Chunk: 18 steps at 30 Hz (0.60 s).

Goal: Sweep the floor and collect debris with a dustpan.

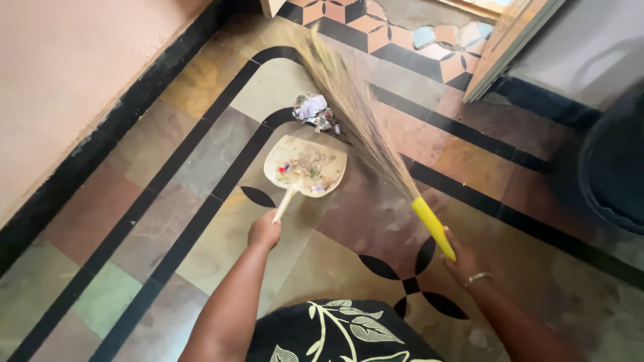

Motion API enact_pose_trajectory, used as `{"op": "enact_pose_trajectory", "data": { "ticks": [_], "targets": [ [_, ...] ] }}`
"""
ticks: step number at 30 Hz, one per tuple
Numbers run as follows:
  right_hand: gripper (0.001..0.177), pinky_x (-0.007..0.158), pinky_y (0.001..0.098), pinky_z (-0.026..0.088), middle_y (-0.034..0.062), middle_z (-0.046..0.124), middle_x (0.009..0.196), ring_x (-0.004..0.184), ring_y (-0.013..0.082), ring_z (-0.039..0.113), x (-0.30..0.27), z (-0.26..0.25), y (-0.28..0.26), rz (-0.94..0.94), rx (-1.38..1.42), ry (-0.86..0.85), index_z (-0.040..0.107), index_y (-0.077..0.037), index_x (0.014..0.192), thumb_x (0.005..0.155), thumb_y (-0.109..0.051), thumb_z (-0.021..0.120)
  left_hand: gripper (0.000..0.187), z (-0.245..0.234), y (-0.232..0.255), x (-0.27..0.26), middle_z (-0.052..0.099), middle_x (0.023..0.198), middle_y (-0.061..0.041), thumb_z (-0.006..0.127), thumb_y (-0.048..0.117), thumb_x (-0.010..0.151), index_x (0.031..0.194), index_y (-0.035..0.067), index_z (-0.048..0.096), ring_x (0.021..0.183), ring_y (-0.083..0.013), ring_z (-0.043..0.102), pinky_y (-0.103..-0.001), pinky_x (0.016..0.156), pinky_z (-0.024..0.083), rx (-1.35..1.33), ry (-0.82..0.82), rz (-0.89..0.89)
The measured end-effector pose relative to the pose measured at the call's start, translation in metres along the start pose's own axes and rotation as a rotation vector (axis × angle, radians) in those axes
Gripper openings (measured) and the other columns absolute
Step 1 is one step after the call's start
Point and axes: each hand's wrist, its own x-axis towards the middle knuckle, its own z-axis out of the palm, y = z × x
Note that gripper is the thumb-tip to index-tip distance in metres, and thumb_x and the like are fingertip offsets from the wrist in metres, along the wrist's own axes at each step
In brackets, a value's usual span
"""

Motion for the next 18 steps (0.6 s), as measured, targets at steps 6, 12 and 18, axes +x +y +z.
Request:
{"op": "enact_pose_trajectory", "data": {
  "ticks": [6,12,18],
  "targets": [
    [0.092,0.100,0.0450,0.053,0.0220,0.065,0.129,0.114,0.0389,0.067,0.038,-0.051,-0.020,0.027,-0.020,-0.090,0.026,-0.039,0.162,0.084,-0.022,0.073,0.036,-0.013,0.032,0.068,0.071,0.121,-0.012,0.052,0.025,0.093,0.123,0.030,0.071,0.114,-0.0366,0.066,-0.048,0.098,0.052,0.000,0.029,0.026],
    [0.093,0.090,0.0457,0.054,0.0193,0.069,0.116,0.102,0.0378,0.068,0.039,-0.099,0.008,-0.082,-0.249,-0.173,0.019,-0.041,0.160,0.084,-0.026,0.072,0.036,-0.033,0.057,0.089,0.073,0.120,-0.013,0.054,0.018,0.092,0.120,0.026,0.073,0.115,-0.0358,0.067,-0.048,0.098,0.053,0.067,-0.030,-0.048],
    [0.087,0.090,0.0410,0.059,0.0134,0.072,0.109,0.096,0.0294,0.074,-0.019,-0.113,0.062,0.099,-0.326,-0.252,0.022,-0.042,0.162,0.089,-0.026,0.066,0.038,-0.017,0.040,0.091,0.068,0.126,-0.012,0.056,0.019,0.092,0.127,0.030,0.069,0.118,-0.0347,0.065,-0.046,0.099,0.052,0.017,-0.013,-0.081]
  ]
}}
